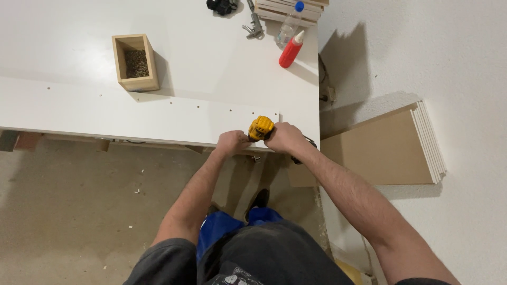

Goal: Driving screws into a wooden panel using a power drill to assemble a structure.

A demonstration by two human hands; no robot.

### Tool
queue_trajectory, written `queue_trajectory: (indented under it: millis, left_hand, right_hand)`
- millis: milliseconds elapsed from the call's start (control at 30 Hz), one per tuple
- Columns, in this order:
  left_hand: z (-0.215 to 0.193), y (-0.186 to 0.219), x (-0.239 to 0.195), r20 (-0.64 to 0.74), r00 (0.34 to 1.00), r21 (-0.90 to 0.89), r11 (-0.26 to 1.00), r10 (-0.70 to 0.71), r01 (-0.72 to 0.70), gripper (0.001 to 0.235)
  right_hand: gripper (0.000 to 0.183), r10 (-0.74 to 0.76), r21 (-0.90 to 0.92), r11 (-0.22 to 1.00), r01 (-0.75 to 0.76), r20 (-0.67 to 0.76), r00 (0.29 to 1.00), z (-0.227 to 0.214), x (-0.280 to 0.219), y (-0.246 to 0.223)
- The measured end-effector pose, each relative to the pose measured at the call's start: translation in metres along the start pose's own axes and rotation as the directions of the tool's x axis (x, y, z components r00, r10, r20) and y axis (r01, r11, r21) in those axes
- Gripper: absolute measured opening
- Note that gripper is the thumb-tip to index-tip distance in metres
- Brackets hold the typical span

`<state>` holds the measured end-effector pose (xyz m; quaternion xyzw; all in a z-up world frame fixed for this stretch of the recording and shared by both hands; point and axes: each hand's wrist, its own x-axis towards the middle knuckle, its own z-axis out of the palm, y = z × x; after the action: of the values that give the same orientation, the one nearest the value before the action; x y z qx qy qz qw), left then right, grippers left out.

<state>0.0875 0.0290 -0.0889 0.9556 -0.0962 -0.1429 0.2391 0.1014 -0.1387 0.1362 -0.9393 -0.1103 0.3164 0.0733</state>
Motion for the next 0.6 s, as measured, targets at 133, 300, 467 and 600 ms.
queue_trajectory:
  millis: [133,300,467,600]
  left_hand:
    - [0.024,-0.010,0.013,-0.037,0.999,0.090,0.996,0.007,-0.003,0.020]
    - [0.027,-0.012,0.007,-0.058,0.998,0.047,0.999,-0.004,0.007,0.020]
    - [0.030,-0.012,0.010,-0.083,0.997,0.038,0.999,-0.005,0.008,0.019]
    - [0.028,-0.013,0.007,-0.104,0.995,0.046,0.999,0.010,-0.005,0.017]
  right_hand:
    - [0.043,0.002,-0.010,1.000,-0.001,0.028,1.000,0.002,0.000,0.002]
    - [0.046,0.027,-0.047,0.999,-0.023,0.081,0.996,-0.003,0.001,-0.005]
    - [0.045,0.026,-0.013,1.000,-0.025,0.073,0.997,-0.005,-0.004,-0.003]
    - [0.047,0.036,0.030,0.999,-0.038,0.052,0.998,0.001,0.001,-0.003]
